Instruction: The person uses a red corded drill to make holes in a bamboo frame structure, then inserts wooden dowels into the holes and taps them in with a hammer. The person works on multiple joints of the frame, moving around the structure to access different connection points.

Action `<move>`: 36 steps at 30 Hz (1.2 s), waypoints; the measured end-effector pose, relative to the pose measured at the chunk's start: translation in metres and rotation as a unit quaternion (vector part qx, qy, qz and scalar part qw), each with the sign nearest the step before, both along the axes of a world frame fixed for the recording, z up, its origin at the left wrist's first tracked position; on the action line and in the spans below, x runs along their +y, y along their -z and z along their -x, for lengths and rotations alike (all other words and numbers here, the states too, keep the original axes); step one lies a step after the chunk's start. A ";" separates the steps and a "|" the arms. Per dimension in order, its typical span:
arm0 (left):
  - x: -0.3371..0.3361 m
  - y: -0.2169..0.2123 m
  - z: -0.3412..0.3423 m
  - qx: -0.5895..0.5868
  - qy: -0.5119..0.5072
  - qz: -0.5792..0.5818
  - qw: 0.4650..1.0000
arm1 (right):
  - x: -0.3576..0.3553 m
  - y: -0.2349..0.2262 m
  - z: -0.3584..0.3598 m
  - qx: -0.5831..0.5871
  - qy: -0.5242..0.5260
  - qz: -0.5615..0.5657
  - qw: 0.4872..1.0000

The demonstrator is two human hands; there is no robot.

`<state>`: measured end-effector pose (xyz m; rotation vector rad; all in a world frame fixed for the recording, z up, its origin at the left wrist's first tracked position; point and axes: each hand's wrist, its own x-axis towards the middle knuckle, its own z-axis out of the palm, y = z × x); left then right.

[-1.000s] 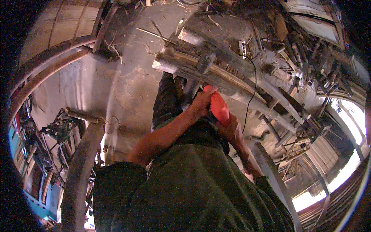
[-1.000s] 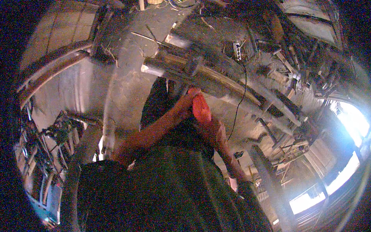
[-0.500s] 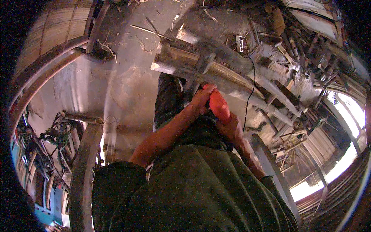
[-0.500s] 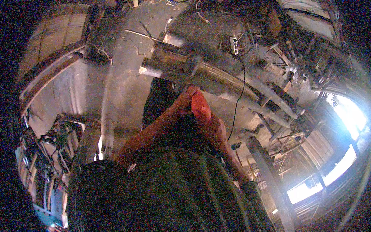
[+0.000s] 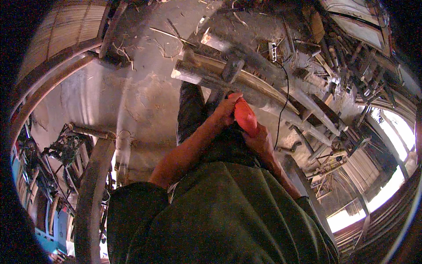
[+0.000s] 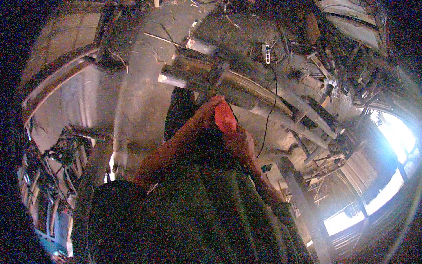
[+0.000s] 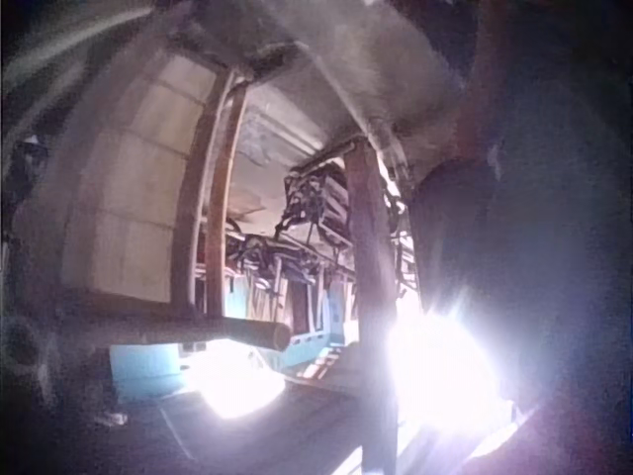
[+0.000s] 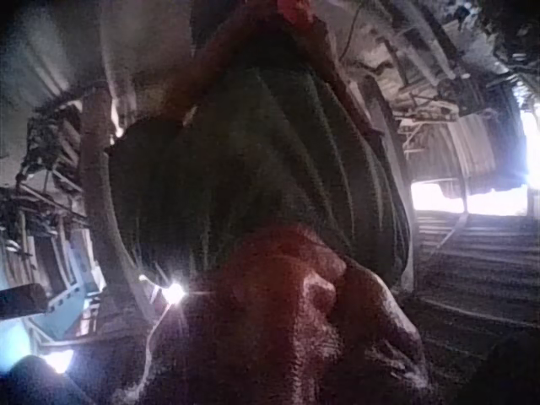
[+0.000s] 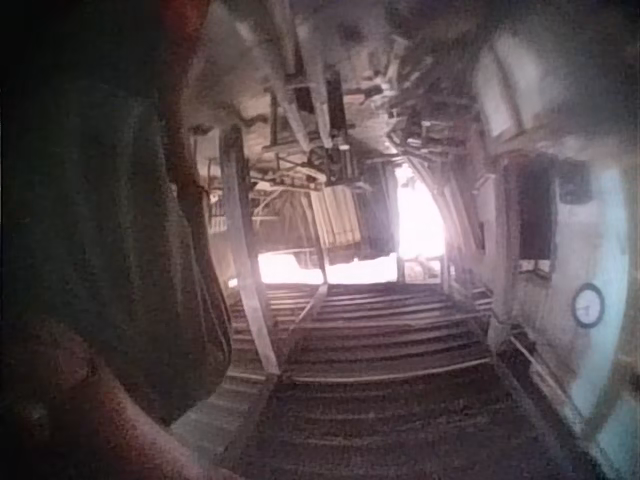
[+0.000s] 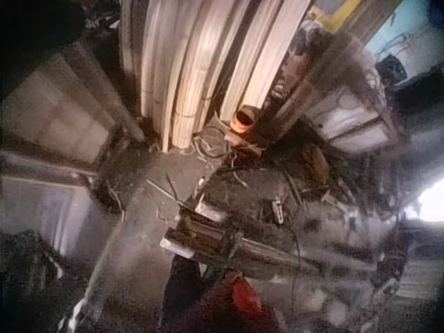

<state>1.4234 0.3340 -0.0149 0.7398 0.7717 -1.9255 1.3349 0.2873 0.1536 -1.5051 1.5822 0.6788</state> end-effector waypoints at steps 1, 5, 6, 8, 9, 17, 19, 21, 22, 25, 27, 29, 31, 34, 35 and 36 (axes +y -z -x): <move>0.000 -0.002 -0.005 0.006 0.006 0.011 1.000 | 0.001 0.002 0.002 -0.004 -0.003 0.008 1.000; 0.002 -0.007 -0.011 -0.054 0.021 0.008 0.998 | -0.003 0.001 -0.003 -0.010 -0.057 0.025 0.998; 0.000 -0.027 -0.021 -0.085 0.045 0.020 0.995 | -0.004 0.002 -0.004 -0.007 -0.071 0.026 0.997; 0.002 -0.036 -0.033 -0.057 0.078 0.039 0.995 | -0.005 -0.001 -0.006 0.003 -0.104 0.023 0.994; 0.005 -0.030 -0.034 0.001 0.089 0.049 0.995 | -0.004 0.001 -0.001 -0.017 -0.069 0.017 0.997; 0.011 -0.026 -0.031 0.005 0.100 0.063 0.993 | 0.016 0.011 0.010 -0.014 -0.007 0.034 0.999; 0.013 -0.019 -0.023 -0.006 0.099 0.058 0.993 | 0.013 0.006 0.006 -0.041 0.034 0.006 0.999; 0.010 -0.013 -0.014 -0.001 0.087 0.028 0.996 | 0.012 0.002 0.002 -0.042 0.062 -0.010 0.997; 0.010 -0.012 -0.011 0.001 0.082 0.013 0.997 | 0.012 0.000 -0.001 -0.029 0.069 -0.012 0.997; 0.010 -0.016 -0.025 -0.044 0.147 0.054 0.987 | 0.014 -0.002 -0.006 -0.011 0.097 -0.009 0.995; 0.007 -0.025 -0.032 -0.041 0.147 0.065 0.986 | 0.013 -0.006 -0.011 0.000 0.112 -0.015 0.994; 0.005 -0.035 -0.035 -0.045 0.143 0.049 0.987 | 0.009 -0.014 -0.016 0.018 0.122 -0.033 0.992; -0.002 -0.046 -0.035 -0.061 0.134 0.011 0.989 | 0.007 -0.017 -0.017 0.008 0.108 -0.027 0.994; 0.011 -0.037 -0.026 -0.281 0.034 0.205 0.937 | 0.016 0.005 0.003 -0.016 0.080 -0.001 0.997; 0.015 -0.029 -0.023 -0.274 0.036 0.210 0.938 | 0.022 0.015 0.013 -0.025 0.068 0.010 0.997; 0.016 -0.010 -0.020 -0.156 0.091 0.122 0.976 | 0.021 0.015 0.009 -0.016 0.066 0.007 0.998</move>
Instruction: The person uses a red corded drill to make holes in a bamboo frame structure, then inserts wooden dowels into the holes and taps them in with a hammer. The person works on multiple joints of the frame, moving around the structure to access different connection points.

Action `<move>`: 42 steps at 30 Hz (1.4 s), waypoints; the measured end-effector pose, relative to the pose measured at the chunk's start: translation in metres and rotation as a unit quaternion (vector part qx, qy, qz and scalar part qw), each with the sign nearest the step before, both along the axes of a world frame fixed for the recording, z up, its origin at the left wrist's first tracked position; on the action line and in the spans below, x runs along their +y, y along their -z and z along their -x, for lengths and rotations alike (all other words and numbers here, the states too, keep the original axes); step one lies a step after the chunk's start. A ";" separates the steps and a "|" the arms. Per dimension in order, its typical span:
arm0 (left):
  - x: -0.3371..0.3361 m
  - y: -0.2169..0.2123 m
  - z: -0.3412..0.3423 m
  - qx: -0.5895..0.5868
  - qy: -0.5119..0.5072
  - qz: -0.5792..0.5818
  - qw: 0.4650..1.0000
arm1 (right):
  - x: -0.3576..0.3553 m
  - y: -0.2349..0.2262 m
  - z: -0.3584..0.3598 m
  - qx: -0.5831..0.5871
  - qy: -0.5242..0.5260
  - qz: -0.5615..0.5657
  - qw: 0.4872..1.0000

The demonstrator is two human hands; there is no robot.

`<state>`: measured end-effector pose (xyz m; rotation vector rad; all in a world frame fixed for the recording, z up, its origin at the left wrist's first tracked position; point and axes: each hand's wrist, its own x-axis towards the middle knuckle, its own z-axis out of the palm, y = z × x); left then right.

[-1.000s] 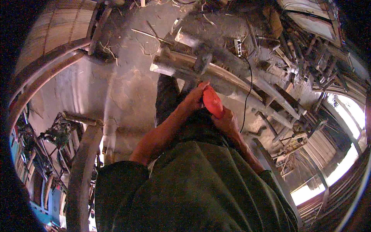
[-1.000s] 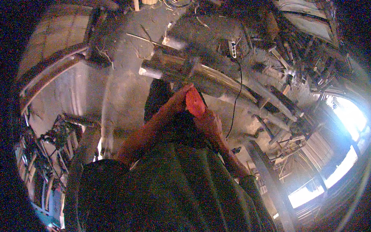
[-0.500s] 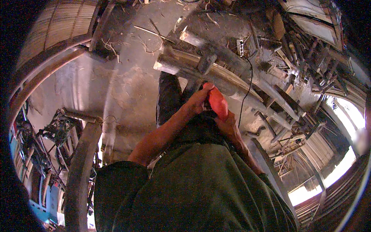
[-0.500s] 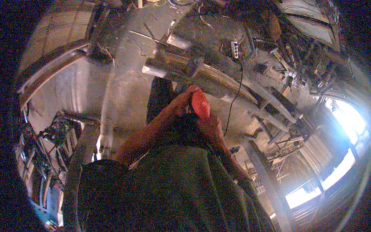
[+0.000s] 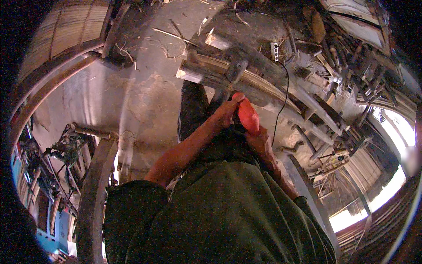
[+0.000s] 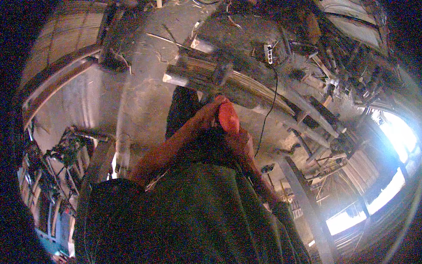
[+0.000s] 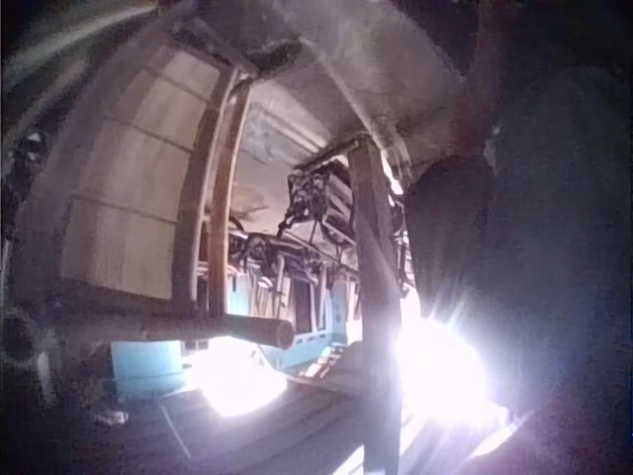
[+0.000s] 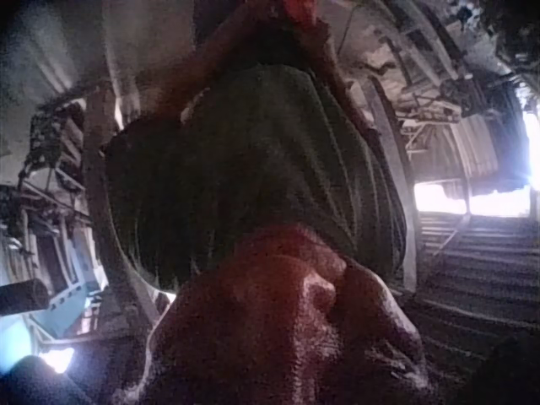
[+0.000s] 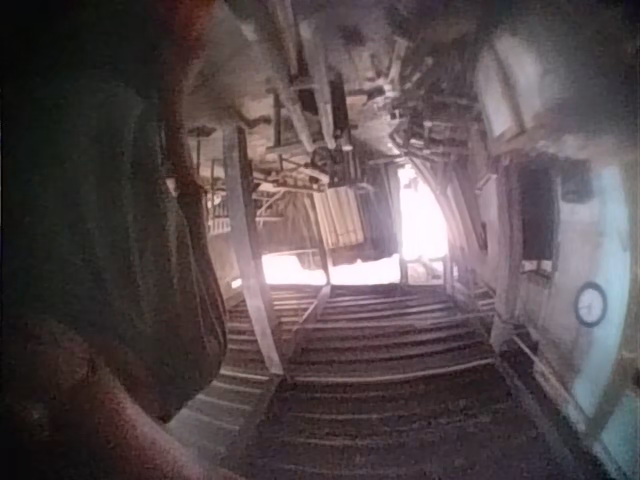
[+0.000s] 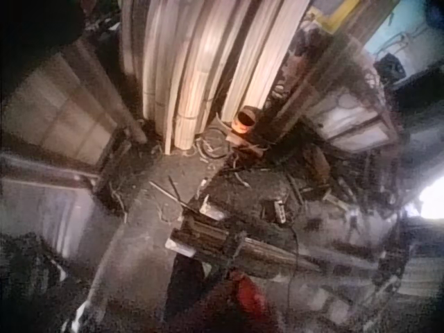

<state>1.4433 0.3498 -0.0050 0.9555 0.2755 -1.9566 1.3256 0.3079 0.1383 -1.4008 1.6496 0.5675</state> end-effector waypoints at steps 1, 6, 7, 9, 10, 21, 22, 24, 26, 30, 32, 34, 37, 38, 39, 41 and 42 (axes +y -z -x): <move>-0.001 0.009 0.000 0.108 0.051 -0.111 0.987 | -0.001 -0.004 -0.006 0.011 -0.002 -0.004 1.000; -0.008 0.007 0.001 0.102 -0.015 -0.165 0.981 | -0.005 0.002 -0.028 -0.025 0.018 0.033 0.999; -0.011 0.004 -0.005 0.095 -0.019 -0.189 0.977 | -0.001 0.010 -0.026 -0.018 0.002 0.043 0.999; -0.008 0.007 -0.004 0.117 -0.022 -0.141 0.983 | -0.002 0.011 -0.026 0.001 -0.007 0.034 0.999; -0.004 0.008 -0.002 0.128 -0.023 -0.118 0.984 | -0.004 0.006 -0.028 0.014 -0.001 0.014 1.000; -0.054 -0.088 -0.012 0.018 0.074 -0.029 0.997 | -0.003 -0.046 0.028 -0.015 0.057 0.126 0.990; -0.062 -0.083 -0.015 0.002 0.082 -0.024 0.996 | -0.012 -0.044 0.022 -0.065 0.106 0.117 0.985; -0.076 -0.041 -0.019 -0.093 0.103 0.022 0.990 | -0.029 -0.048 0.009 -0.097 0.178 0.094 0.975; -0.070 0.033 -0.034 -0.333 0.185 0.150 0.912 | -0.049 -0.058 -0.004 -0.057 0.233 0.072 0.968; -0.029 0.042 -0.077 -0.746 0.332 -0.009 0.577 | -0.090 0.003 0.045 -0.005 -0.016 0.258 0.966; -0.004 0.068 -0.087 -0.797 0.327 0.059 0.504 | -0.138 -0.006 0.011 -0.016 -0.095 0.291 0.952; 0.011 0.081 -0.103 -0.807 0.348 0.108 0.465 | -0.189 0.020 -0.008 -0.056 -0.183 0.285 0.939; 0.012 0.075 -0.122 -0.786 0.434 0.159 0.411 | -0.246 0.047 -0.053 -0.040 -0.308 0.255 0.916; 0.014 0.084 -0.121 -0.783 0.429 0.153 0.424 | -0.264 0.058 -0.072 -0.009 -0.354 0.227 0.907; 0.014 0.084 -0.120 -0.779 0.429 0.152 0.431 | -0.284 0.075 -0.084 0.037 -0.414 0.202 0.887; 0.012 0.078 -0.123 -0.770 0.429 0.156 0.446 | -0.309 0.096 -0.101 -0.023 -0.514 0.232 0.826; 0.014 0.084 -0.120 -0.777 0.411 0.147 0.454 | -0.314 0.107 -0.112 -0.025 -0.549 0.245 0.799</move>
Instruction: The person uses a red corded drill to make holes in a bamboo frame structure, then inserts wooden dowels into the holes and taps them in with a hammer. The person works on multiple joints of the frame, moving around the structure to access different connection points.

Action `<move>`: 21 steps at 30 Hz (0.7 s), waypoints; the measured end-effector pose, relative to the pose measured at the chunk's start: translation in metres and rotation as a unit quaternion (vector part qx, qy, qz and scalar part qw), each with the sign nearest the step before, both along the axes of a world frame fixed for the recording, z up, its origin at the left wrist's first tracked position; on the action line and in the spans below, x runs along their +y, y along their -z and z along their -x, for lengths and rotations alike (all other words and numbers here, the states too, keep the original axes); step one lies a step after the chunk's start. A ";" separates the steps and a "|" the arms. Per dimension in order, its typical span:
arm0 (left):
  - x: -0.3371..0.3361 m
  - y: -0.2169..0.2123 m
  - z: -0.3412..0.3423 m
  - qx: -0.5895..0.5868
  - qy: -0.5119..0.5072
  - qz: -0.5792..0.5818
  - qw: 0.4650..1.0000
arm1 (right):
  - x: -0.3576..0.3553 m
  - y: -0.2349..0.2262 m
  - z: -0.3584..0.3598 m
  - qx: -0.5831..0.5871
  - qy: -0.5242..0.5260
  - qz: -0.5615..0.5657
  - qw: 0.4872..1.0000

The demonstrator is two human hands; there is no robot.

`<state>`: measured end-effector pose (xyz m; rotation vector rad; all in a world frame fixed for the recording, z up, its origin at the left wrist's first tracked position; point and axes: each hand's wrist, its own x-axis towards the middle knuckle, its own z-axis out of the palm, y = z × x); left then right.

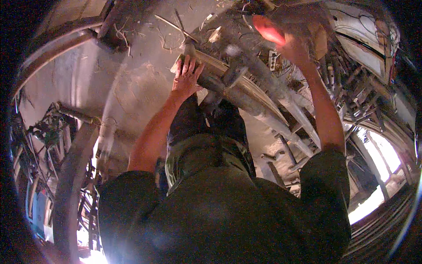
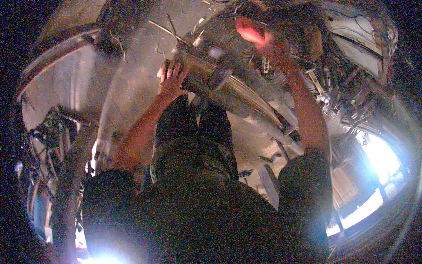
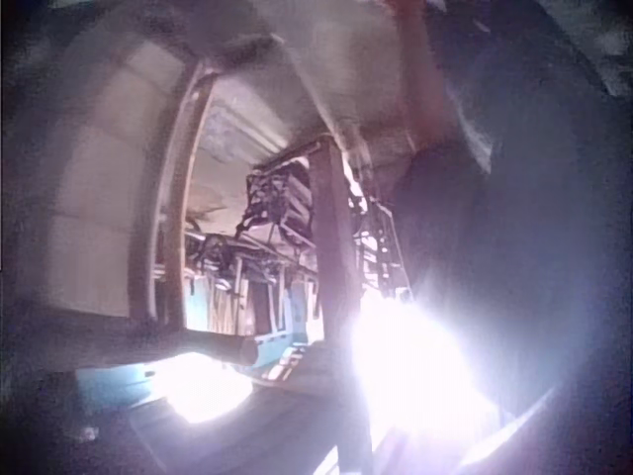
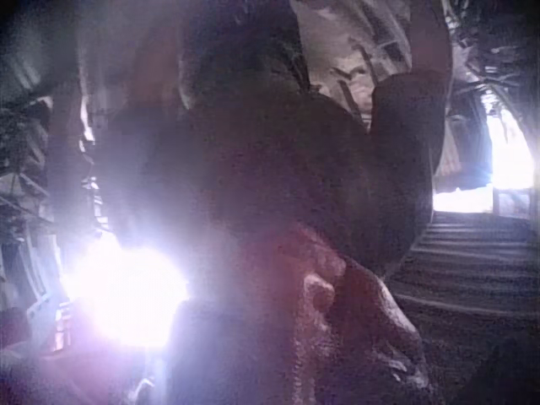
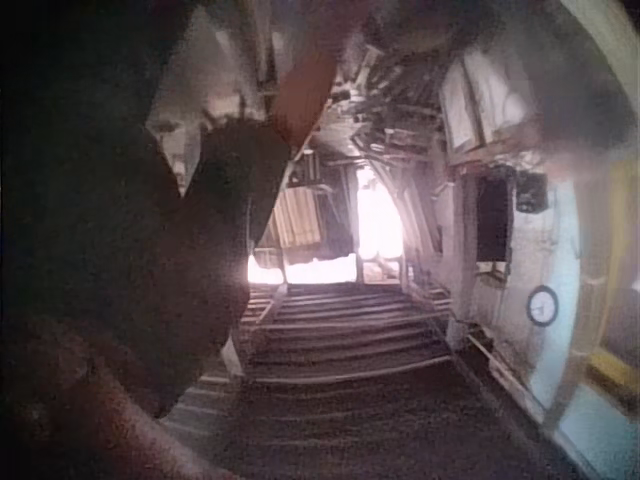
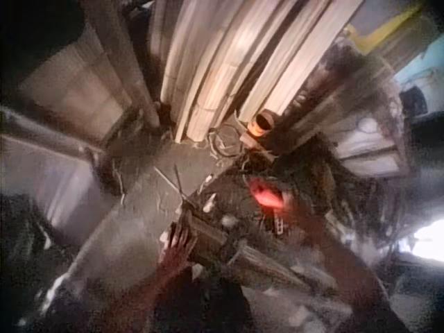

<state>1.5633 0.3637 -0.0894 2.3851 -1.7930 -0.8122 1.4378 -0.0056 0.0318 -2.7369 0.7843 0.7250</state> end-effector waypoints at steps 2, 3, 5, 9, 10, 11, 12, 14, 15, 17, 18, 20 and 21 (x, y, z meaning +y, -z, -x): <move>0.001 -0.002 0.001 0.001 -0.006 0.009 1.000 | -0.007 0.019 -0.021 0.017 -0.060 0.056 0.996; 0.001 -0.003 0.001 0.001 -0.008 0.014 1.000 | -0.012 0.033 -0.023 -0.006 -0.068 0.058 0.996; 0.000 0.000 0.000 0.013 -0.010 0.033 0.999 | -0.024 0.056 -0.022 -0.050 -0.081 0.066 0.993; 0.001 -0.003 0.001 0.007 -0.015 0.020 1.000 | 0.030 0.052 -0.062 -0.095 -0.126 -0.008 0.988; -0.001 -0.002 0.000 0.010 -0.016 0.023 1.000 | 0.035 0.050 -0.061 -0.116 -0.165 0.001 0.980; -0.002 0.001 -0.001 0.013 -0.018 0.026 0.999 | 0.040 0.049 -0.060 -0.138 -0.203 0.013 0.969; -0.002 0.002 -0.002 0.015 -0.021 0.031 0.999 | 0.042 0.054 -0.056 -0.144 -0.223 0.063 0.962; -0.003 0.001 0.003 0.002 -0.014 0.009 1.000 | 0.032 0.060 -0.052 -0.073 -0.196 0.020 0.978; -0.001 0.000 0.003 -0.006 -0.013 -0.005 1.000 | 0.027 0.065 -0.054 -0.083 -0.189 -0.005 0.979; 0.000 0.002 0.002 -0.010 -0.004 -0.003 1.000 | 0.010 0.084 -0.050 -0.098 -0.166 -0.052 0.980; 0.001 0.002 0.003 -0.010 -0.001 -0.003 1.000 | -0.002 0.098 -0.043 -0.038 -0.131 -0.026 0.990; -0.007 0.000 0.000 -0.014 0.024 0.003 1.000 | -0.029 0.144 -0.007 -0.123 -0.039 -0.098 0.987; -0.007 -0.001 -0.002 -0.019 0.024 -0.002 1.000 | -0.025 0.145 -0.012 -0.136 -0.030 -0.114 0.984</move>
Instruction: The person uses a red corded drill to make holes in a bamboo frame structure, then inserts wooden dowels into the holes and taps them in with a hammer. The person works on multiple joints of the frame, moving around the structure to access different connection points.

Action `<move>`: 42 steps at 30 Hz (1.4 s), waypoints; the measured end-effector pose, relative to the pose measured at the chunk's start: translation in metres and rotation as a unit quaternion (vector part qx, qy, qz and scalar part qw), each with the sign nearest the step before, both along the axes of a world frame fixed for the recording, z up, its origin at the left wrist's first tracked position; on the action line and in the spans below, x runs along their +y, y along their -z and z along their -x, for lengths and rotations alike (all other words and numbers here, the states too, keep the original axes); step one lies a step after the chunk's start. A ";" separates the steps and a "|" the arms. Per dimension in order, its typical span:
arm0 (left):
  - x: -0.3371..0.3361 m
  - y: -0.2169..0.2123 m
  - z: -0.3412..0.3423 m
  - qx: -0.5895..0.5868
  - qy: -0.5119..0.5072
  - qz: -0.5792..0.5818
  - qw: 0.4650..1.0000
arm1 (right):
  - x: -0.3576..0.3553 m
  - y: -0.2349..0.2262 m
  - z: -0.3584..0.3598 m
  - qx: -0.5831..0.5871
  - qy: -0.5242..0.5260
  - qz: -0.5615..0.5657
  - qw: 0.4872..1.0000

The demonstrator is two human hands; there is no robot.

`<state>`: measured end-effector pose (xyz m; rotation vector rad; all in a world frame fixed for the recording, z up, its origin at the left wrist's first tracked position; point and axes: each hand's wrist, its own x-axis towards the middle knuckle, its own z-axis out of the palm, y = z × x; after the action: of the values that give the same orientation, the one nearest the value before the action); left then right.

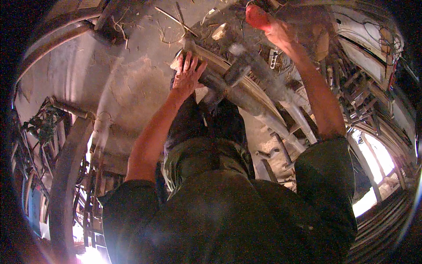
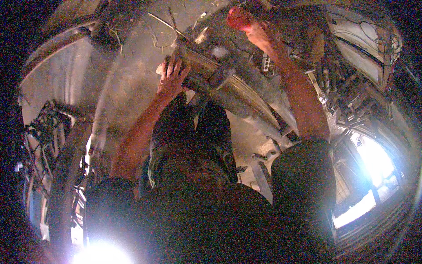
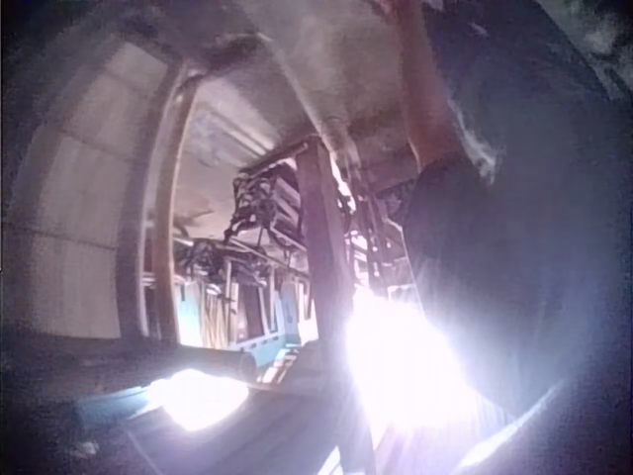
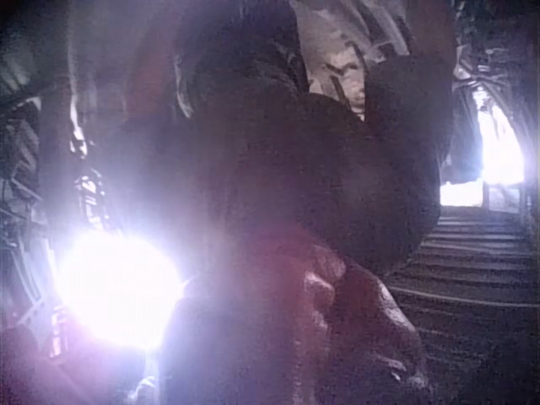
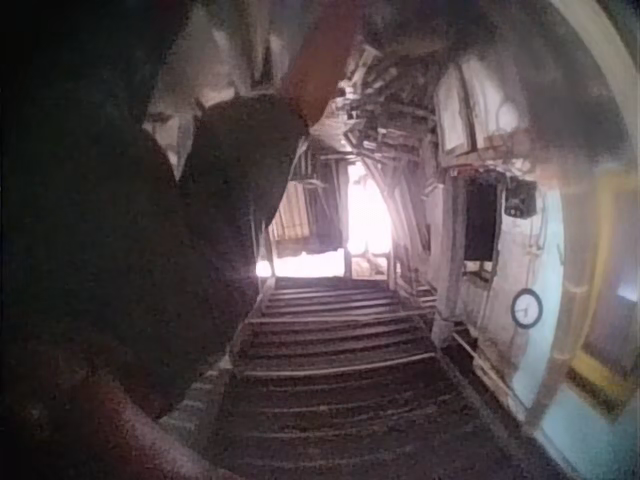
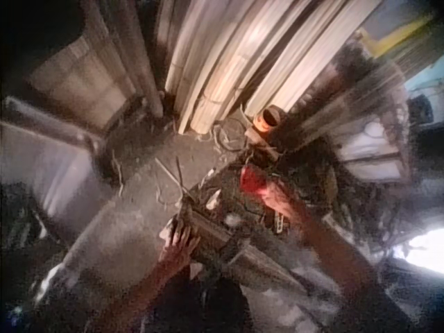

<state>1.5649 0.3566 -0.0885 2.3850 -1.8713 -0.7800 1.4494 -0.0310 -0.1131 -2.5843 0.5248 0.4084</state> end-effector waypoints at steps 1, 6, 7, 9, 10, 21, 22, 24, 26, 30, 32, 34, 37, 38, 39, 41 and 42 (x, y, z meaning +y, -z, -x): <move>0.001 -0.001 0.000 0.006 -0.003 -0.012 1.000 | 0.005 0.000 -0.002 -0.010 0.009 -0.018 1.000; 0.005 -0.003 0.001 0.001 -0.014 -0.014 1.000 | 0.076 -0.079 -0.043 0.065 -0.072 0.066 0.993; 0.004 -0.005 0.000 -0.001 0.000 -0.026 1.000 | 0.071 -0.083 -0.050 0.069 -0.064 0.074 0.993; 0.007 0.003 0.001 0.007 -0.006 -0.007 1.000 | 0.053 -0.083 -0.053 0.020 -0.074 0.051 0.996; 0.006 0.003 0.001 0.012 -0.010 0.003 1.000 | 0.041 -0.078 -0.052 -0.003 -0.079 0.039 0.996; 0.005 0.001 0.000 0.022 -0.019 -0.009 1.000 | 0.055 -0.088 -0.040 0.010 -0.200 0.135 0.970; 0.005 0.000 0.001 0.021 -0.018 -0.012 1.000 | 0.052 -0.091 -0.039 0.093 -0.223 0.176 0.954; 0.005 0.002 0.001 0.014 -0.008 -0.012 1.000 | 0.039 -0.086 -0.044 -0.051 -0.158 0.099 0.981; 0.004 0.006 0.001 0.003 0.010 -0.006 1.000 | 0.025 -0.076 -0.026 -0.032 -0.105 0.081 0.991; 0.003 0.002 -0.001 0.029 -0.014 -0.004 0.999 | 0.052 -0.116 0.013 0.003 0.031 0.078 0.996; 0.003 0.000 -0.001 0.047 -0.016 -0.026 0.998 | 0.071 -0.149 0.031 0.040 0.152 0.002 0.987; -0.003 0.001 0.006 0.029 -0.078 0.048 0.995 | 0.100 -0.185 0.055 0.099 0.308 -0.026 0.946; -0.046 -0.028 0.035 0.144 -0.175 0.020 0.974 | 0.150 -0.255 0.081 0.097 0.472 -0.081 0.873; -0.063 -0.038 0.050 0.282 -0.216 0.015 0.935 | 0.164 -0.278 0.081 0.117 0.508 -0.106 0.847; -0.081 -0.049 0.065 0.405 -0.263 0.006 0.876 | 0.175 -0.293 0.083 0.135 0.544 -0.132 0.818; -0.107 -0.075 0.107 0.667 -0.365 -0.007 0.649 | 0.205 -0.312 0.091 0.112 0.595 -0.149 0.782; -0.115 -0.099 0.119 0.783 -0.395 -0.042 0.479 | 0.215 -0.316 0.092 0.100 0.622 -0.155 0.761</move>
<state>1.4459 0.2420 0.0107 0.9654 0.0701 -1.7580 1.3573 0.1843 0.2033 -1.3836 1.8534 0.2312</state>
